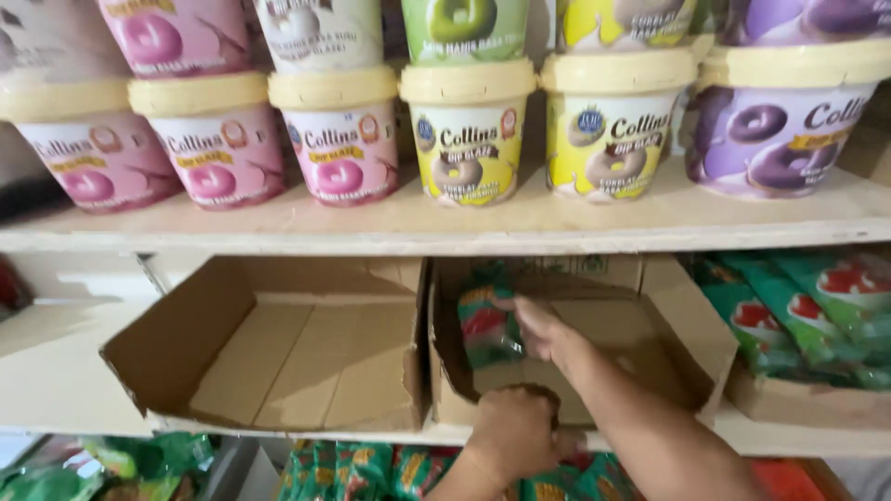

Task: The person is organizing and arranging packets of tomato and chili sauce on a retail shelf.

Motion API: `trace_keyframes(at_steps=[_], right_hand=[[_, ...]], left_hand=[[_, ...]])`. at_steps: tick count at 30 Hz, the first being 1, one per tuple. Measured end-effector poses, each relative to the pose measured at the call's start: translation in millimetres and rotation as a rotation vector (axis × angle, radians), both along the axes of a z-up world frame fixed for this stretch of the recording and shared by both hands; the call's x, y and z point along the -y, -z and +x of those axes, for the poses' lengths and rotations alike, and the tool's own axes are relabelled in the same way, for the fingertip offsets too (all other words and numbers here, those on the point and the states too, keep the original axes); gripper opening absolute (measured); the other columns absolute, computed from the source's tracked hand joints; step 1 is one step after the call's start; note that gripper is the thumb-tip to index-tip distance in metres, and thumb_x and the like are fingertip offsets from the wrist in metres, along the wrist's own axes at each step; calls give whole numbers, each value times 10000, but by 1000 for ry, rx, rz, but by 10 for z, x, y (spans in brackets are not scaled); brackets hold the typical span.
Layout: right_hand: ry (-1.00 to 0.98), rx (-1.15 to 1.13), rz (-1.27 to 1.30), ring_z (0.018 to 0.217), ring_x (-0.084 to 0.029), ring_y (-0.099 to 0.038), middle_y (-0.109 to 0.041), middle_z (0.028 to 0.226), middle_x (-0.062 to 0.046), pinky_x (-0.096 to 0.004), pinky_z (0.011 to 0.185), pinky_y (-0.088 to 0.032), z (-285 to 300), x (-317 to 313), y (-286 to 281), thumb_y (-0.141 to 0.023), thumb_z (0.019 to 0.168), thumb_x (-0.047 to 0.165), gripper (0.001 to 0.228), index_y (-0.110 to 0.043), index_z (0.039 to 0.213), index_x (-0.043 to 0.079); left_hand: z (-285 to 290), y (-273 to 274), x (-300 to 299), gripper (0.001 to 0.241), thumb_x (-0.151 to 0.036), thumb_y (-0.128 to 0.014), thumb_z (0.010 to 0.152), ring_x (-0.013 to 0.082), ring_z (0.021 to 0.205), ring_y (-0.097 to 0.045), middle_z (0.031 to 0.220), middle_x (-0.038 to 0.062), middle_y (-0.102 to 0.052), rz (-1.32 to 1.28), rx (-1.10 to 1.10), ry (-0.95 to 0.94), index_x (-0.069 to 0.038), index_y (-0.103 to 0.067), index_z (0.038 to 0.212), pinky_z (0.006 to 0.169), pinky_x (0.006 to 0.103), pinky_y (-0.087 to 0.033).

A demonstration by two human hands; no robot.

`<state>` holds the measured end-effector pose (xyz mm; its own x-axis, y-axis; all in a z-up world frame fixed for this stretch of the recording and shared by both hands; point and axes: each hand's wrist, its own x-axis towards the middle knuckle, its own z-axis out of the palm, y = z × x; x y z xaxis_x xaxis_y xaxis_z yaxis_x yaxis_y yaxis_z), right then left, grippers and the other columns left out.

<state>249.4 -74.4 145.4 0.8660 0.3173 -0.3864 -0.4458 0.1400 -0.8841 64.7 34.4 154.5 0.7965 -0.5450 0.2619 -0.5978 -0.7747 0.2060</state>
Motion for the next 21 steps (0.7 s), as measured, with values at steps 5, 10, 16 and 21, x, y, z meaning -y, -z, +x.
trace_keyframes(at_steps=[5, 10, 16, 21], right_hand=[[-3, 369, -135, 1064, -199, -706, -747, 1219, -84, -364, 908, -570, 167, 37, 265, -665, 916, 223, 417, -633, 1322, 134], [152, 523, -759, 1110, -232, -687, -736, 1259, -129, -332, 935, -530, 211, 66, 212, -759, 875, 204, 534, -607, 1366, 58], [-202, 759, -1087, 1056, -299, -712, -732, 1219, -178, -386, 935, -557, 317, 113, 191, -645, 889, 180, 601, -572, 1480, 260], [-264, 982, -982, 1275, -318, -602, -614, 1393, -184, -375, 1078, -457, 481, 248, 515, -544, 1013, 312, 532, -459, 1533, 240]], left_hand=[[249, -39, -111, 411, -436, -589, 973, 372, 997, -697, 1045, 198, -738, -120, -38, -49, -71, -770, 919, 834, 475, -572], [618, 41, -136, 595, -369, -609, 937, 414, 1140, -626, 1276, 294, -600, -5, -5, -369, 74, -545, 1328, 848, 457, -581], [1145, 548, -51, 506, -276, -590, 980, 476, 1203, -610, 1254, 327, -632, 342, -43, -312, 119, -570, 1296, 969, 438, -544], [2195, 1599, -88, 300, -126, -551, 929, 347, 1194, -632, 1285, 184, -640, 148, 234, -388, -77, -629, 1214, 1035, 450, -520]])
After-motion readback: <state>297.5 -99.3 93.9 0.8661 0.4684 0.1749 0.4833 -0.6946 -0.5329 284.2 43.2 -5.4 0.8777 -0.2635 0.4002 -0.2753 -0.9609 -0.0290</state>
